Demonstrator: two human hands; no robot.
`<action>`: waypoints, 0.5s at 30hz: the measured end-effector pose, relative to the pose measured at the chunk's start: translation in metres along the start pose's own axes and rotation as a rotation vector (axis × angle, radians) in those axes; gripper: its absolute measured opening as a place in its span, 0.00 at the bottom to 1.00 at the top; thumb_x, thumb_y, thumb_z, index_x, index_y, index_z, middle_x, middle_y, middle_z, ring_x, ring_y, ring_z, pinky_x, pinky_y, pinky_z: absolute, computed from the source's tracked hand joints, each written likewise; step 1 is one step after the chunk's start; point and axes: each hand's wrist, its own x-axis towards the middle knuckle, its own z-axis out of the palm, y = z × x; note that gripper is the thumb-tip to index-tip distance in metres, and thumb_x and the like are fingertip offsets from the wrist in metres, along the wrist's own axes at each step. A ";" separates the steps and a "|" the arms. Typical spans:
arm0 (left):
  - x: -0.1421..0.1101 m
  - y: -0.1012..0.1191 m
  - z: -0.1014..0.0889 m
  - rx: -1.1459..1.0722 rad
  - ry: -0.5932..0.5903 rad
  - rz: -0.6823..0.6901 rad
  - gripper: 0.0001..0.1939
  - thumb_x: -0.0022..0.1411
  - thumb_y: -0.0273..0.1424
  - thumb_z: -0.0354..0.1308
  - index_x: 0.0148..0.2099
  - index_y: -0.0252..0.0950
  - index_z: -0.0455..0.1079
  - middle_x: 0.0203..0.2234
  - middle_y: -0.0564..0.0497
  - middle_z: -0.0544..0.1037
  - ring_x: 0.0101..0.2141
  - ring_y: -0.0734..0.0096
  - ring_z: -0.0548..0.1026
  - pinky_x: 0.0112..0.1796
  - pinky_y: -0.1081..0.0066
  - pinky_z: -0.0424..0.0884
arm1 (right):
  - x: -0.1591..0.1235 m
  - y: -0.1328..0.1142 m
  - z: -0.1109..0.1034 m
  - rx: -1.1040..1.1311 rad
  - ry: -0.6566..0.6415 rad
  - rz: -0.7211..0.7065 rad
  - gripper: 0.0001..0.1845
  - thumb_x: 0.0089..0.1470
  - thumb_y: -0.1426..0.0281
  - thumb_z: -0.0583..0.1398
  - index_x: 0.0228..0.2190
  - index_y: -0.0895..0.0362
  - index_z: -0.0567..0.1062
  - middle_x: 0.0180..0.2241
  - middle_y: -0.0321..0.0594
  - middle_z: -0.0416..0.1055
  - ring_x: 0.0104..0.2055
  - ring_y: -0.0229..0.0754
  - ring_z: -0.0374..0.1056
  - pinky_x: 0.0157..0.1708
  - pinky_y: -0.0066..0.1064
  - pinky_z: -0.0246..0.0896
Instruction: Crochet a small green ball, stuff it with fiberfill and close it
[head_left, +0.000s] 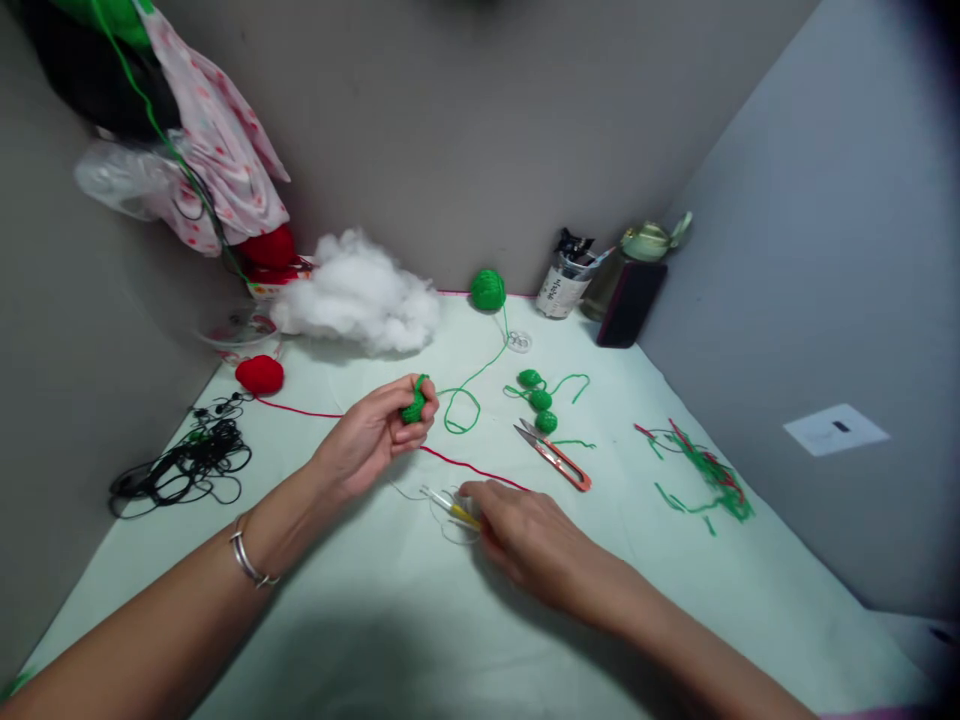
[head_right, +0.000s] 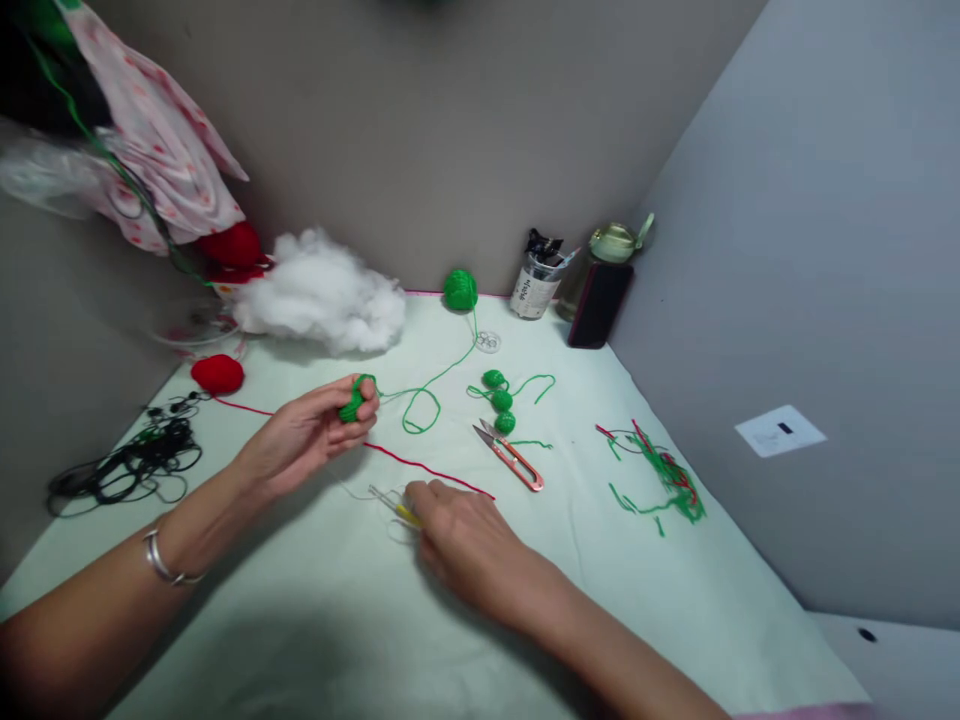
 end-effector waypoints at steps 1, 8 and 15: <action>-0.005 -0.003 0.001 -0.001 -0.004 -0.008 0.03 0.60 0.24 0.58 0.37 0.31 0.73 0.27 0.52 0.70 0.19 0.83 0.60 0.20 0.81 0.59 | -0.002 0.000 -0.004 0.044 0.003 0.012 0.14 0.55 0.81 0.56 0.41 0.56 0.71 0.36 0.40 0.72 0.32 0.39 0.58 0.32 0.32 0.44; -0.050 -0.029 0.010 0.010 -0.001 0.007 0.07 0.61 0.26 0.60 0.38 0.30 0.78 0.32 0.46 0.75 0.34 0.68 0.75 0.35 0.73 0.75 | -0.037 0.009 -0.019 0.693 0.333 0.121 0.09 0.64 0.65 0.58 0.31 0.53 0.69 0.28 0.33 0.63 0.29 0.38 0.59 0.29 0.31 0.54; -0.084 -0.058 0.029 0.142 -0.022 0.033 0.08 0.61 0.27 0.59 0.40 0.31 0.79 0.31 0.49 0.73 0.28 0.75 0.69 0.25 0.78 0.64 | -0.050 0.012 -0.013 1.105 0.436 0.001 0.21 0.67 0.51 0.56 0.34 0.54 0.74 0.27 0.34 0.67 0.25 0.37 0.60 0.26 0.31 0.55</action>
